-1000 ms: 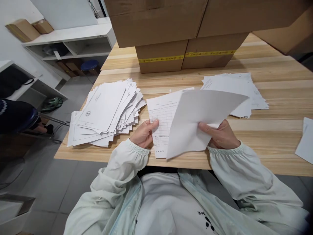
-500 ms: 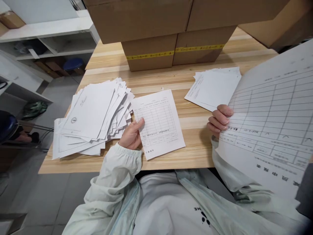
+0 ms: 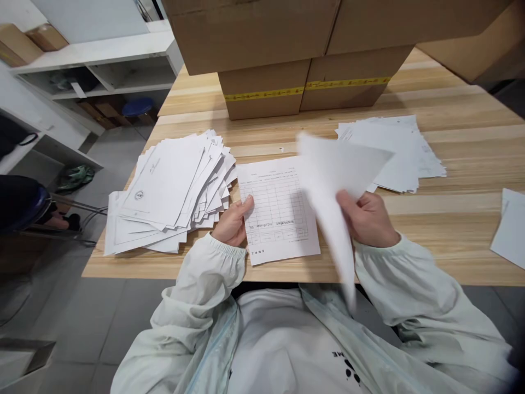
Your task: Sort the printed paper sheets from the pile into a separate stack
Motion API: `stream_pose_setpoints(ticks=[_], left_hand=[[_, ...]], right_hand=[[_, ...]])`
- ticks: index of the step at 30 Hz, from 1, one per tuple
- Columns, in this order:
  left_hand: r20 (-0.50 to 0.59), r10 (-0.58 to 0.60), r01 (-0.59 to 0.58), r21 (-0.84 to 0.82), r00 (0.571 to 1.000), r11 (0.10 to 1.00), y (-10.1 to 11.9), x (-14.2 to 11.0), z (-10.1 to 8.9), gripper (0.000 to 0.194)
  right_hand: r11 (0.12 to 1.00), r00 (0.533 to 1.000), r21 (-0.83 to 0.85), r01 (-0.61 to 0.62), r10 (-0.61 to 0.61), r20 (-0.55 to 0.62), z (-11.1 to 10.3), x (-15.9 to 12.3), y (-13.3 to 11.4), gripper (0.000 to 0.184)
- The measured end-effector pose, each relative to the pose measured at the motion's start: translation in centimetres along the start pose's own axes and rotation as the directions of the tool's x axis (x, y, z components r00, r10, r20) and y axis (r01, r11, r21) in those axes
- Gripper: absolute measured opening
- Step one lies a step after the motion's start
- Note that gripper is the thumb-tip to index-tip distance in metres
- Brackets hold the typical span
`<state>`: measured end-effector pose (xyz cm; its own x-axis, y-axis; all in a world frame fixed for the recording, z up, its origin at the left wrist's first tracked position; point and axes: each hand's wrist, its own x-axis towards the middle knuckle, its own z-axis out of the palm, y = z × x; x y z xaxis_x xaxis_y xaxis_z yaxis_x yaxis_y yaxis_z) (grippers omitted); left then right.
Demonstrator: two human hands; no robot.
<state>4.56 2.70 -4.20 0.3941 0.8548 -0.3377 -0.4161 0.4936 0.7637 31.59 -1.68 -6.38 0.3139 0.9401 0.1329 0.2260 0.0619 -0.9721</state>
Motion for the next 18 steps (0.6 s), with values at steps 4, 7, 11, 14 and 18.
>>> stream_pose_setpoints(ticks=[4, 7, 11, 14, 18], left_hand=[[0.009, -0.015, 0.015, -0.016, 1.000, 1.000, -0.7, 0.0, 0.5, 0.037], [0.004, 0.011, -0.010, -0.020, 1.000, 1.000, -1.6, -0.2, 1.0, 0.042], [0.033, 0.038, -0.040, 0.084, 0.999, 0.996, -2.0, -1.1, 1.8, 0.047], [0.099, 0.186, -0.201, 0.184, 0.978, 0.962, -0.8, -2.4, 2.6, 0.050], [0.172, 0.428, -0.462, 0.335, 0.887, 0.822, 2.1, -4.1, 4.1, 0.040]], right_hand=[[0.996, 0.999, -0.094, -0.004, 0.009, 0.049, 2.6, -1.4, -1.4, 0.045], [0.990, 0.999, -0.136, 0.032, -0.029, 0.031, 3.7, -2.0, -1.4, 0.044], [0.992, 0.998, -0.112, 0.060, -0.061, -0.005, 4.3, -2.1, -1.2, 0.041], [0.978, 0.977, 0.069, 0.197, -0.191, -0.091, 3.9, -1.3, -1.9, 0.049], [0.928, 0.957, 0.259, 0.268, -0.287, 0.039, 2.8, -0.5, -4.4, 0.052]])
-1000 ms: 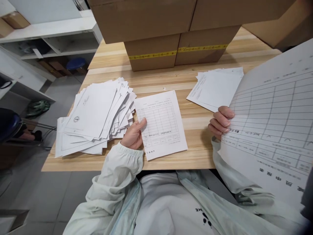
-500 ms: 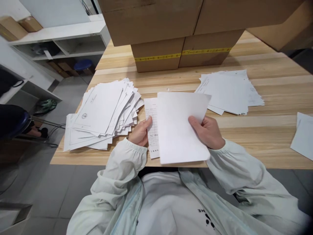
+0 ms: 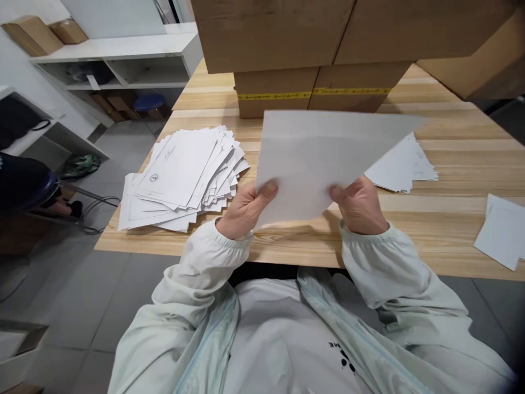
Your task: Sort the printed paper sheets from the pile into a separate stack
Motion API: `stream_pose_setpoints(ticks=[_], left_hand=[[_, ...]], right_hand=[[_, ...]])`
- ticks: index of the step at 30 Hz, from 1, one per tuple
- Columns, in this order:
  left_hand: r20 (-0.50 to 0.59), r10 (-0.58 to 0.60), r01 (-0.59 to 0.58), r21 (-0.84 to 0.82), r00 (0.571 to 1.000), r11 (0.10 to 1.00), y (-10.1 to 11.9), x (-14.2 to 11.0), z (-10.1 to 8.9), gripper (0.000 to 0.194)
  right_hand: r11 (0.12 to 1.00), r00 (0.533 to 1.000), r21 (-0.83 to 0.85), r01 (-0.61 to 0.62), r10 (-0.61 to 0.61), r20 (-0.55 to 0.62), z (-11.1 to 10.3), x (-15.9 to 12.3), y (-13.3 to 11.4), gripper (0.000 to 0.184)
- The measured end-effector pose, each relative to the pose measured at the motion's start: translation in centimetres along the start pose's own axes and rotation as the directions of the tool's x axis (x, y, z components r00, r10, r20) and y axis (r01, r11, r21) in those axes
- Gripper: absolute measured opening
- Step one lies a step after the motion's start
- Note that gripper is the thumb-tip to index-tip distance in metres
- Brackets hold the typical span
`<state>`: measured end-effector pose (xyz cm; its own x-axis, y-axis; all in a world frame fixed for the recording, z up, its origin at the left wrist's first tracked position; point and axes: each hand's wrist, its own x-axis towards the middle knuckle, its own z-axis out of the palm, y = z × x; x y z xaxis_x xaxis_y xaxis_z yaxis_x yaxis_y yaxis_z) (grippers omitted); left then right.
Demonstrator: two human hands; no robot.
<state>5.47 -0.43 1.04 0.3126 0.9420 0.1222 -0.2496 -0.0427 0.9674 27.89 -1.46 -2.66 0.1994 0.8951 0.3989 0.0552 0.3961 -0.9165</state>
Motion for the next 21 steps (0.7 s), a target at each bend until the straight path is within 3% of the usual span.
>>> stream_pose_setpoints(ticks=[3, 5, 13, 18, 21], left_hand=[[-0.038, 0.076, -0.073, 0.080, 0.996, 0.994, 1.5, 0.4, 0.1, 0.027], [-0.048, 0.076, -0.073, 0.069, 0.996, 0.995, 1.4, 0.6, 0.0, 0.026], [0.070, 0.088, -0.091, 0.046, 0.994, 0.995, -2.0, 0.7, -0.9, 0.039], [0.066, 0.175, -0.180, 0.077, 0.982, 0.981, -2.4, 1.0, -0.5, 0.035], [0.045, 0.202, -0.205, 0.098, 0.978, 0.974, -2.3, 0.9, -0.2, 0.033]], right_hand=[[0.998, 0.998, -0.015, 0.065, -0.065, -0.006, 0.2, 0.3, -1.9, 0.022], [0.992, 0.992, -0.042, 0.116, -0.118, -0.039, 0.5, 0.2, -2.2, 0.015], [0.995, 0.995, -0.036, 0.089, -0.090, -0.033, 0.6, -0.6, 1.2, 0.026], [0.990, 0.990, -0.092, 0.111, -0.118, -0.073, 0.5, -0.7, 0.9, 0.034], [0.985, 0.982, -0.101, 0.143, -0.153, -0.106, 0.5, -0.7, 0.7, 0.030]])
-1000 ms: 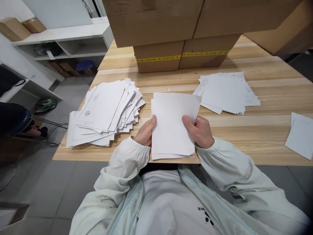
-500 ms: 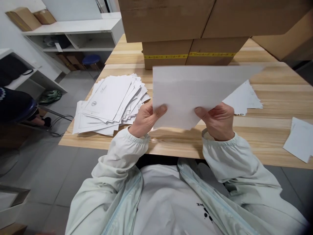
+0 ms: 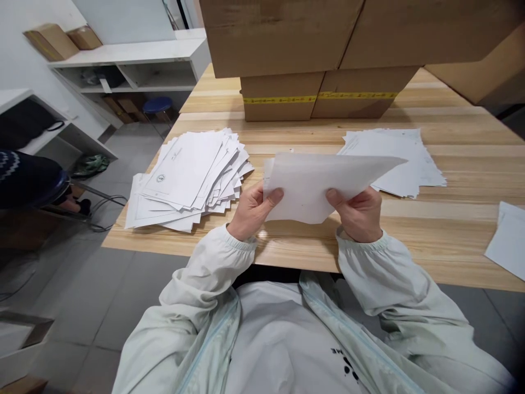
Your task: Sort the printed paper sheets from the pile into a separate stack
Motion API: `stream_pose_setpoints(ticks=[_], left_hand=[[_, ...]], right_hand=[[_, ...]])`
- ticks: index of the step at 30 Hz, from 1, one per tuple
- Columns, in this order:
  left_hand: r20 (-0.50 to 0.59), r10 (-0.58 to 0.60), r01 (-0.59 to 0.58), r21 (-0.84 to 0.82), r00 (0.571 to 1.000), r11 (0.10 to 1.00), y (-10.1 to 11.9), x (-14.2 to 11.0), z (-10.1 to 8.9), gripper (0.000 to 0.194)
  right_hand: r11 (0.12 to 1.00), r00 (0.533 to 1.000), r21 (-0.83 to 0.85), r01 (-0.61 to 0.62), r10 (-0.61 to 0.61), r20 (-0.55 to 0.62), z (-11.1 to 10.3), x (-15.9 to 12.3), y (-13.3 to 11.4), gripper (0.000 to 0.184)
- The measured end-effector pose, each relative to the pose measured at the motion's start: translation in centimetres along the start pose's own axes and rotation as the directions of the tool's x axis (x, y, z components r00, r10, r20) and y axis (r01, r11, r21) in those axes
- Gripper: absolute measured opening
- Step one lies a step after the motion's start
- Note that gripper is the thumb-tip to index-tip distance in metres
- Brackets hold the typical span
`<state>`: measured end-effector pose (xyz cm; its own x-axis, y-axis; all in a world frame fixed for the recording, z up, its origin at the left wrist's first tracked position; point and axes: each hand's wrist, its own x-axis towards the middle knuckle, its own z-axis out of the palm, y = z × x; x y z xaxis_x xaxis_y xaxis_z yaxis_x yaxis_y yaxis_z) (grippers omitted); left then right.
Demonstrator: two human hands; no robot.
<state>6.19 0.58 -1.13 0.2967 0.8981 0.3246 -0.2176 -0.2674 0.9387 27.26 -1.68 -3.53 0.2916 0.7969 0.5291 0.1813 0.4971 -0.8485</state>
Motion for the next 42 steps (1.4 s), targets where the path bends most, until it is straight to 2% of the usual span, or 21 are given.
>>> stream_pose_setpoints(ticks=[7, 12, 21, 25, 31, 33, 36, 38, 40, 42], left_hand=[[-0.064, 0.047, -0.043, 0.063, 0.997, 0.997, 0.5, 0.0, 0.7, 0.037], [-0.069, 0.006, -0.003, 0.042, 0.998, 0.999, 0.3, -0.1, 0.8, 0.041], [-0.120, -0.001, 0.003, 0.020, 0.993, 1.000, 0.8, 0.4, 1.8, 0.044], [-0.096, 0.000, 0.001, 0.017, 0.995, 1.000, 1.0, 0.8, 2.0, 0.046], [-0.154, 0.007, -0.001, 0.038, 0.988, 0.999, 1.0, 1.1, 1.9, 0.047], [-0.230, 0.063, -0.053, 0.053, 0.971, 0.997, 1.2, 1.2, 2.3, 0.048], [-0.352, 0.177, -0.149, 0.105, 0.919, 0.983, 2.0, 1.2, 3.4, 0.055], [-0.395, 0.225, -0.182, 0.143, 0.891, 0.973, 2.7, 1.4, 4.1, 0.061], [-0.429, 0.237, -0.189, 0.152, 0.872, 0.970, 3.4, 1.7, 4.7, 0.062], [-0.443, 0.216, -0.177, 0.128, 0.870, 0.976, 3.7, 2.0, 5.1, 0.061]], right_hand=[[0.999, 0.996, -0.012, 0.044, -0.045, -0.074, 0.2, 0.0, -0.5, 0.026], [1.000, 0.999, 0.008, -0.002, 0.002, -0.044, 0.4, 0.0, 0.0, 0.034], [0.996, 0.997, 0.025, -0.083, 0.083, 0.009, 0.2, -0.1, 0.5, 0.032], [0.998, 0.999, 0.030, -0.049, 0.049, -0.011, 0.4, -0.1, 0.3, 0.030], [0.997, 0.998, 0.051, -0.050, 0.052, -0.046, 0.8, 0.0, -0.2, 0.032], [0.998, 0.996, 0.033, -0.045, 0.048, -0.081, 1.1, -0.1, -0.6, 0.033], [1.000, 0.987, -0.001, -0.028, 0.027, -0.158, 1.6, -0.2, -1.4, 0.034], [0.999, 0.981, -0.015, -0.034, 0.031, -0.190, 1.9, -0.4, -1.8, 0.035], [0.997, 0.977, -0.032, -0.069, 0.062, -0.202, 2.1, -0.6, -2.0, 0.034], [0.993, 0.974, -0.050, -0.103, 0.090, -0.210, 2.1, -0.7, -2.1, 0.034]])
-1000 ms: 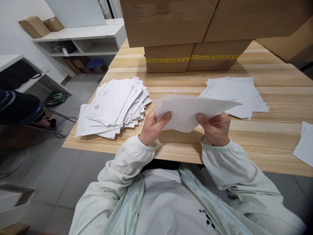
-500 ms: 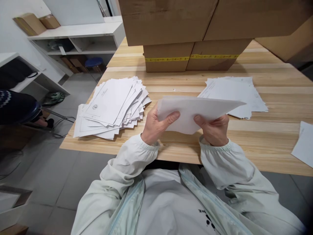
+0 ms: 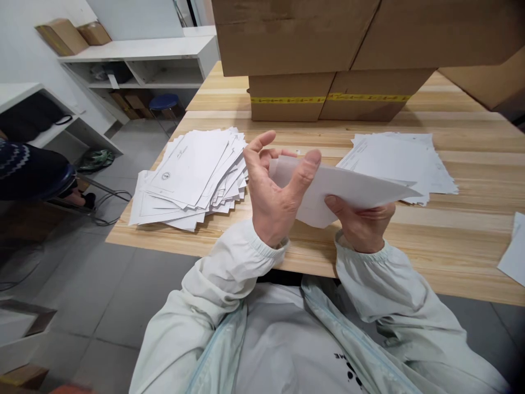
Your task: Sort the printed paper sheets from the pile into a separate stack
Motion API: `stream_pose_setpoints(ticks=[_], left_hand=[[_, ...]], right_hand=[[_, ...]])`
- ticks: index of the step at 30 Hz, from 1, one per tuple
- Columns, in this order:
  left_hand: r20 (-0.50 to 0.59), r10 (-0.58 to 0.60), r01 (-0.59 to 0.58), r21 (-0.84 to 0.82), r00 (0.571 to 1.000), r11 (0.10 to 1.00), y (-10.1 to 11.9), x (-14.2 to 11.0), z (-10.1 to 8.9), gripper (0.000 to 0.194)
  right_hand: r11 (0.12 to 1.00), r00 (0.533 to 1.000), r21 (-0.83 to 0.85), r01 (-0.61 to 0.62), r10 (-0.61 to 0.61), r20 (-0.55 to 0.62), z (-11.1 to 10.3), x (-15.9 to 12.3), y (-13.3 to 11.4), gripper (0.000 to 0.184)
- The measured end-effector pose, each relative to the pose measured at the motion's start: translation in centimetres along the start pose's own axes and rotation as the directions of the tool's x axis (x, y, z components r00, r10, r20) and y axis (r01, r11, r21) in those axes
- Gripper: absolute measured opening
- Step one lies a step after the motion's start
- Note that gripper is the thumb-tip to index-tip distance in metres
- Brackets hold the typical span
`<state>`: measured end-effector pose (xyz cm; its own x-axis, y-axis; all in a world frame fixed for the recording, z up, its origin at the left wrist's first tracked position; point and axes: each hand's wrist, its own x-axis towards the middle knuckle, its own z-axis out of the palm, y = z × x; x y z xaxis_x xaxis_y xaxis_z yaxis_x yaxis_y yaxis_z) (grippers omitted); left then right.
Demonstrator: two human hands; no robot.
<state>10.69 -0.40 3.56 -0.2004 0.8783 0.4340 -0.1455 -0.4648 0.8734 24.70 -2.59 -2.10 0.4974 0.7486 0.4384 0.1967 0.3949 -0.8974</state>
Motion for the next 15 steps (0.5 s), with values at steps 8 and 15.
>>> stream_pose_setpoints(ticks=[8, 15], left_hand=[[0.028, -0.042, 0.041, 0.020, 0.999, 0.999, -0.09, 0.23, 0.12, 0.045], [0.081, -0.050, 0.053, -0.036, 0.995, 0.998, 0.60, -0.03, -0.11, 0.040]], right_hand=[[1.000, 0.999, -0.006, 0.015, -0.015, 0.043, -0.12, -0.20, 0.04, 0.031], [1.000, 0.999, 0.007, 0.026, -0.026, -0.035, -0.29, 0.28, -0.09, 0.030]])
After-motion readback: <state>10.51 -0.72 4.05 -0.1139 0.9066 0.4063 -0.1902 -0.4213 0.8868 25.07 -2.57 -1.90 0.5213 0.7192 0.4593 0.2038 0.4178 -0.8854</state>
